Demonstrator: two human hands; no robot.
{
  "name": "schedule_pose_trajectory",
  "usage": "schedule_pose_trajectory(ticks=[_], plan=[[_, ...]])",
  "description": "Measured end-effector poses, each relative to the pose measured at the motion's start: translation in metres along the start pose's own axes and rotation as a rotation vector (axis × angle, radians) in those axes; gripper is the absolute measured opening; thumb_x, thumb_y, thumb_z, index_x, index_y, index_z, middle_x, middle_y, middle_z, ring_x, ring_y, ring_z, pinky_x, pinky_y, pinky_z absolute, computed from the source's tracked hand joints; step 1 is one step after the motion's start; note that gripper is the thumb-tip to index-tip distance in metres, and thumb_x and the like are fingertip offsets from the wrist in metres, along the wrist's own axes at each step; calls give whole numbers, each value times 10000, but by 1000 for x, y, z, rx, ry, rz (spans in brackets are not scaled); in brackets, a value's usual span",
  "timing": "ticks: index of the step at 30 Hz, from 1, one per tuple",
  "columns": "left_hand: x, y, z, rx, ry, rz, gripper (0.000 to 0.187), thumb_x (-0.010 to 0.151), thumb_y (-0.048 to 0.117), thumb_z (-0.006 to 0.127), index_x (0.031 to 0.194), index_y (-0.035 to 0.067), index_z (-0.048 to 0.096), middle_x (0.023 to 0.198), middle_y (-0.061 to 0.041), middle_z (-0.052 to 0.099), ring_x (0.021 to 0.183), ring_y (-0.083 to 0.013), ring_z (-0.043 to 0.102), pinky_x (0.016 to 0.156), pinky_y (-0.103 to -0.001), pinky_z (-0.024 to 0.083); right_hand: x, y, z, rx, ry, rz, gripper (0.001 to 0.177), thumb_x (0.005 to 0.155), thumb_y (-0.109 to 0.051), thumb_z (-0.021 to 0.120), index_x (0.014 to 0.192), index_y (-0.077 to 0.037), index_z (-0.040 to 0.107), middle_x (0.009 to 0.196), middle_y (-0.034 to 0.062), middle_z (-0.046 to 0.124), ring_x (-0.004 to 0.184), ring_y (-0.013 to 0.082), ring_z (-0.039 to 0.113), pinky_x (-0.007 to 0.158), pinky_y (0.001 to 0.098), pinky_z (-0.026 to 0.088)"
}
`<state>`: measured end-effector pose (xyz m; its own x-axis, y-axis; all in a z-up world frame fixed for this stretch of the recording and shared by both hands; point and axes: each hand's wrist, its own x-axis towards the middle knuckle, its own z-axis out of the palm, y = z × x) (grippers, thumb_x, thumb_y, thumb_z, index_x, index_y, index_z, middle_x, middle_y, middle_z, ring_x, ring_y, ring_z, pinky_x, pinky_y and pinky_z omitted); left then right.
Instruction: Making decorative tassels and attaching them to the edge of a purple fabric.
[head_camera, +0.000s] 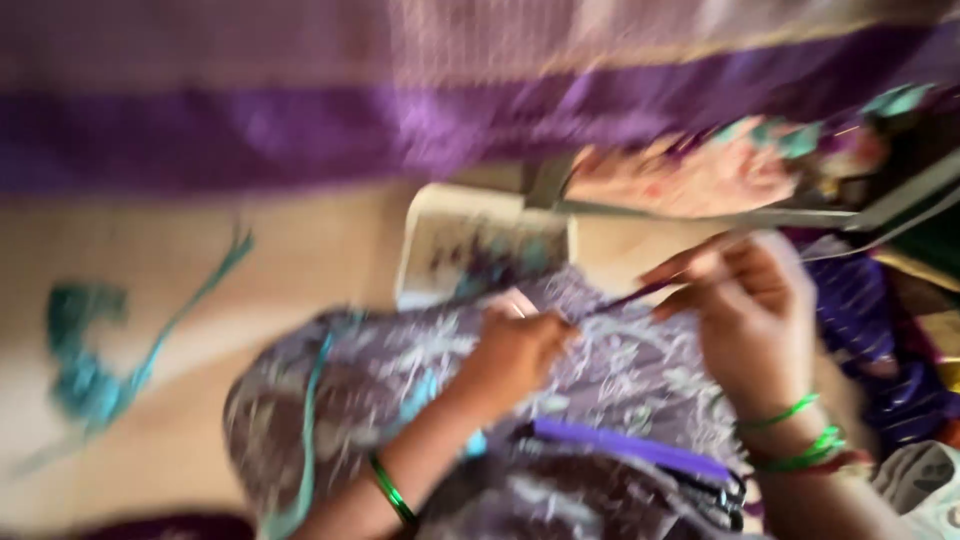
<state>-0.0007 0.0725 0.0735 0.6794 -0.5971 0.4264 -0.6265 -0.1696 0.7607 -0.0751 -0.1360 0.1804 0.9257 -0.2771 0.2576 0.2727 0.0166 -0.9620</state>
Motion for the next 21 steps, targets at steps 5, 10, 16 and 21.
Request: schedule_pose_trajectory(ticks=[5, 10, 16, 21], plan=[[-85, -50, -74, 361, 284, -257, 72, 900, 123, 688, 846, 76, 699, 773, -141, 702, 735, -304, 699, 662, -438, 529, -7, -10, 2, -82, 83, -93, 81, 1148, -84, 569, 1093, -24, 571, 983, 144, 702, 888, 256, 747, 788, 358, 639], [-162, -22, -112, 527, 491, -350, 118, 970, 156, 693, 906, 57, 693, 847, -119, 720, 798, -309, 665, 738, -439, 527, -6, 38, -28, -753, -123, -231, 130, 1113, -99, 638, 1037, 6, 651, 1023, 117, 721, 860, 234, 731, 762, 321, 604], [-183, -6, -61, 550, 227, -117, 80, 904, 72, 716, 910, 146, 746, 914, -38, 727, 899, -207, 647, 788, -351, 547, -39, 113, -17, -1300, -654, -448, 49, 803, -128, 742, 841, -99, 753, 921, 55, 717, 871, 254, 663, 788, 386, 564], [-160, -14, 4, 445, -408, 75, 144, 975, 5, 688, 863, 80, 739, 874, -42, 704, 962, -194, 634, 884, -375, 513, -69, 120, -16, -1355, -698, -136, 125, 805, -160, 765, 897, -75, 758, 891, 94, 695, 905, 271, 671, 743, 389, 565]])
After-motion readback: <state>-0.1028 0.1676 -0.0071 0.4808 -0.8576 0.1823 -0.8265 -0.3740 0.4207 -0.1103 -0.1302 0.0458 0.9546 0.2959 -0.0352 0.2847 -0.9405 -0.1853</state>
